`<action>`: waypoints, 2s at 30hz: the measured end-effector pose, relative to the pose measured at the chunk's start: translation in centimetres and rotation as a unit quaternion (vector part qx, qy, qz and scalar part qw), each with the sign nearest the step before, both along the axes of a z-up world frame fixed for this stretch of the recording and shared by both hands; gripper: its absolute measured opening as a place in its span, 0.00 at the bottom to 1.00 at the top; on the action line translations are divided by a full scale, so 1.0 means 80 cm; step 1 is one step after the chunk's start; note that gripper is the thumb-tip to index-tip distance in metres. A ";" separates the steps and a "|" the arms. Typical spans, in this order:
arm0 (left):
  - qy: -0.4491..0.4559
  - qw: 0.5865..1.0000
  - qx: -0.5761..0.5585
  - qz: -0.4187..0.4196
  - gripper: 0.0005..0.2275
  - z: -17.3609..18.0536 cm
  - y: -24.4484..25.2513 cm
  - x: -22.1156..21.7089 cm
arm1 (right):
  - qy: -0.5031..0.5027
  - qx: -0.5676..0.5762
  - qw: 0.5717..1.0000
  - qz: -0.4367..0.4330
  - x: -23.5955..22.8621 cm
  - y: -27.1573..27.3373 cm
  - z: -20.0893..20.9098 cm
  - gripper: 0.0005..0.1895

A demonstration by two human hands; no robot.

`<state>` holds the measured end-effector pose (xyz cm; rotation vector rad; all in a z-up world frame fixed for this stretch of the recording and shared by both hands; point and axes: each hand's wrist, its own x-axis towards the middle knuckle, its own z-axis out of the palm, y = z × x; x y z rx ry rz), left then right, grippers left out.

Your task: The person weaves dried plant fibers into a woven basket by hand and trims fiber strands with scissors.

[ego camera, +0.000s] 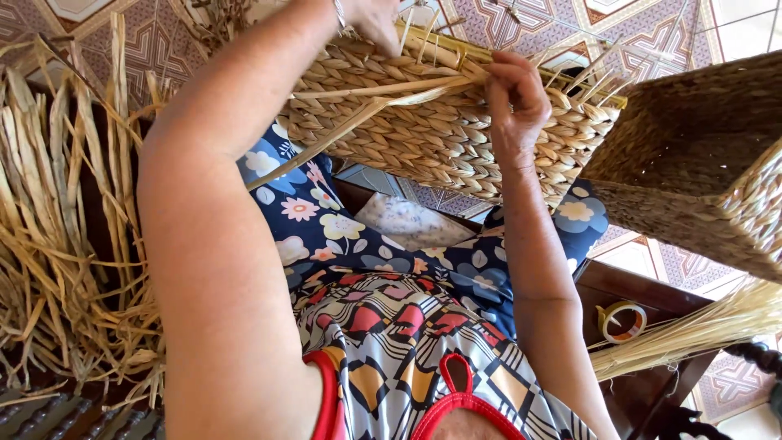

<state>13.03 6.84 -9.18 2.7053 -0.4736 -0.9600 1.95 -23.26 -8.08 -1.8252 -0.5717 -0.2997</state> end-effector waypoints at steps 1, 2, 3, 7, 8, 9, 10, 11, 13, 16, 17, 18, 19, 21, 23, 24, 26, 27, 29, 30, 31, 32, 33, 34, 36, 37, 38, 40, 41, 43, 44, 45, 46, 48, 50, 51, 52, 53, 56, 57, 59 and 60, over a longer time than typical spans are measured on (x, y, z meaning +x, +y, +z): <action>-0.010 1.000 0.009 -0.003 0.14 -0.016 -0.007 -0.020 | 0.011 0.031 0.999 -0.004 -0.003 -0.002 0.003 0.08; -0.021 1.000 0.017 -0.006 0.14 -0.021 -0.009 -0.019 | 0.023 0.062 0.998 -0.008 -0.005 -0.004 0.006 0.08; -0.021 1.000 0.016 -0.010 0.14 -0.020 -0.015 -0.027 | 0.022 0.061 0.998 -0.012 -0.006 -0.007 0.010 0.08; -0.139 0.990 -0.022 0.006 0.09 0.002 -0.036 -0.056 | -0.002 -0.012 1.000 -0.023 -0.003 -0.016 0.031 0.11; -0.192 0.981 -0.028 -0.015 0.08 0.012 -0.038 -0.064 | -0.011 -0.058 0.998 -0.029 -0.001 -0.016 0.037 0.12; -0.194 0.981 -0.027 -0.015 0.08 0.024 -0.036 -0.071 | -0.013 -0.057 0.998 -0.029 0.003 -0.013 0.032 0.12; -0.247 0.968 -0.031 -0.035 0.07 0.037 -0.034 -0.077 | -0.044 -0.108 0.993 -0.021 0.007 -0.010 0.027 0.13; -0.299 0.952 -0.037 -0.055 0.07 0.048 -0.033 -0.084 | -0.074 -0.160 0.984 -0.015 0.010 -0.008 0.022 0.14; -0.293 0.954 -0.043 -0.049 0.08 0.057 -0.034 -0.094 | -0.089 -0.198 0.976 -0.018 0.010 -0.005 0.019 0.14; -0.275 0.959 -0.058 -0.027 0.10 0.073 -0.034 -0.106 | -0.112 -0.249 0.962 -0.028 0.008 -0.002 0.031 0.15; -0.268 0.961 -0.063 -0.020 0.10 0.077 -0.033 -0.112 | -0.118 -0.262 0.957 -0.034 0.005 -0.001 0.036 0.16; -0.261 0.963 -0.068 -0.012 0.11 0.082 -0.032 -0.117 | -0.117 -0.263 0.957 -0.035 0.007 -0.003 0.034 0.16; -0.254 0.965 -0.072 -0.004 0.12 0.086 -0.031 -0.122 | -0.084 -0.262 0.961 -0.037 0.011 -0.004 0.032 0.15; -0.238 0.968 -0.081 0.011 0.13 0.094 -0.029 -0.133 | -0.049 -0.262 0.963 -0.041 0.016 -0.007 0.027 0.15; -0.222 0.971 -0.090 0.024 0.14 0.102 -0.030 -0.142 | -0.031 -0.258 0.965 -0.037 0.021 -0.010 0.023 0.13; -0.215 0.971 -0.095 0.030 0.15 0.106 -0.031 -0.145 | -0.031 -0.258 0.965 -0.040 0.023 -0.008 0.022 0.13; -0.203 0.973 -0.104 0.043 0.17 0.115 -0.029 -0.151 | -0.103 -0.230 0.968 -0.022 0.028 0.001 0.020 0.12; -0.201 0.973 -0.103 0.044 0.17 0.109 -0.026 -0.170 | -0.102 -0.229 0.968 -0.022 0.031 0.008 0.012 0.12; -0.234 0.951 -0.200 0.015 0.17 0.097 -0.022 -0.205 | -0.065 -0.206 0.976 -0.013 0.038 0.021 -0.004 0.10; -0.233 0.951 -0.201 0.015 0.17 0.081 -0.026 -0.212 | -0.064 -0.207 0.976 -0.013 0.037 0.023 0.001 0.10; -0.243 0.945 -0.215 0.049 0.16 0.064 -0.030 -0.222 | -0.040 -0.218 0.975 -0.025 0.035 0.028 0.005 0.08; -0.253 0.936 -0.229 0.083 0.14 0.047 -0.034 -0.232 | -0.015 -0.228 0.973 -0.036 0.032 0.031 0.010 0.07; -0.252 0.936 -0.230 0.083 0.14 0.045 -0.033 -0.234 | -0.015 -0.229 0.973 -0.036 0.032 0.031 0.008 0.07; -0.248 0.928 -0.265 0.086 0.13 0.044 -0.031 -0.236 | -0.031 -0.238 0.970 -0.047 0.031 0.031 0.007 0.07; -0.247 0.917 -0.301 0.088 0.12 0.044 -0.018 -0.225 | -0.049 -0.247 0.966 -0.057 0.033 0.032 0.008 0.07; -0.194 0.931 -0.279 0.135 0.11 0.044 -0.005 -0.216 | -0.089 -0.249 0.962 -0.066 0.033 0.034 0.009 0.08; -0.140 0.939 -0.255 0.180 0.11 0.044 0.007 -0.207 | -0.128 -0.251 0.957 -0.074 0.032 0.036 0.010 0.09; -0.225 0.928 -0.236 0.178 0.08 0.044 0.012 -0.197 | -0.160 -0.254 0.951 -0.077 0.032 0.042 -0.002 0.08; -0.310 0.910 -0.214 0.174 0.08 0.045 0.016 -0.191 | -0.193 -0.254 0.944 -0.079 0.034 0.047 -0.008 0.07; -0.485 0.854 -0.147 0.120 0.07 0.084 -0.006 -0.207 | -0.203 -0.275 0.938 -0.052 0.030 0.047 0.011 0.05; -0.639 0.763 -0.077 0.058 0.08 0.104 -0.018 -0.215 | -0.214 -0.296 0.930 -0.026 0.028 0.046 0.020 0.06; -0.638 0.764 -0.076 0.058 0.08 0.105 -0.026 -0.223 | -0.213 -0.295 0.931 -0.025 0.027 0.043 0.030 0.06; -0.483 0.873 -0.066 0.023 0.12 0.107 -0.034 -0.232 | -0.193 -0.298 0.935 0.015 0.025 0.039 0.041 0.08; -0.311 0.949 -0.054 -0.014 0.18 0.088 -0.039 -0.244 | -0.174 -0.299 0.936 0.059 0.027 0.033 0.055 0.10; -0.428 0.903 -0.016 -0.013 0.27 0.044 -0.041 -0.248 | -0.123 -0.266 0.948 0.127 0.031 0.016 0.060 0.14; -0.427 0.904 -0.017 -0.015 0.27 0.037 -0.037 -0.245 | -0.121 -0.266 0.948 0.125 0.028 0.015 0.066 0.14; -0.448 0.893 0.023 -0.014 0.16 0.029 -0.033 -0.241 | -0.116 -0.274 0.944 0.140 0.026 0.013 0.072 0.17; -0.470 0.880 0.064 -0.012 0.08 0.022 -0.030 -0.236 | -0.113 -0.281 0.940 0.156 0.025 0.012 0.079 0.19; -0.493 0.868 0.049 0.000 0.13 0.121 -0.037 -0.237 | -0.119 -0.302 0.932 0.164 0.017 0.022 0.087 0.20; -0.494 0.868 0.048 0.000 0.13 0.139 -0.039 -0.234 | -0.120 -0.302 0.931 0.164 0.016 0.023 0.084 0.20; -0.064 0.987 0.004 0.147 0.09 0.173 -0.039 -0.233 | -0.127 -0.320 0.928 0.145 0.011 0.029 0.075 0.14; -0.062 0.987 0.004 0.150 0.09 0.159 -0.031 -0.233 | -0.126 -0.320 0.927 0.149 0.009 0.030 0.065 0.14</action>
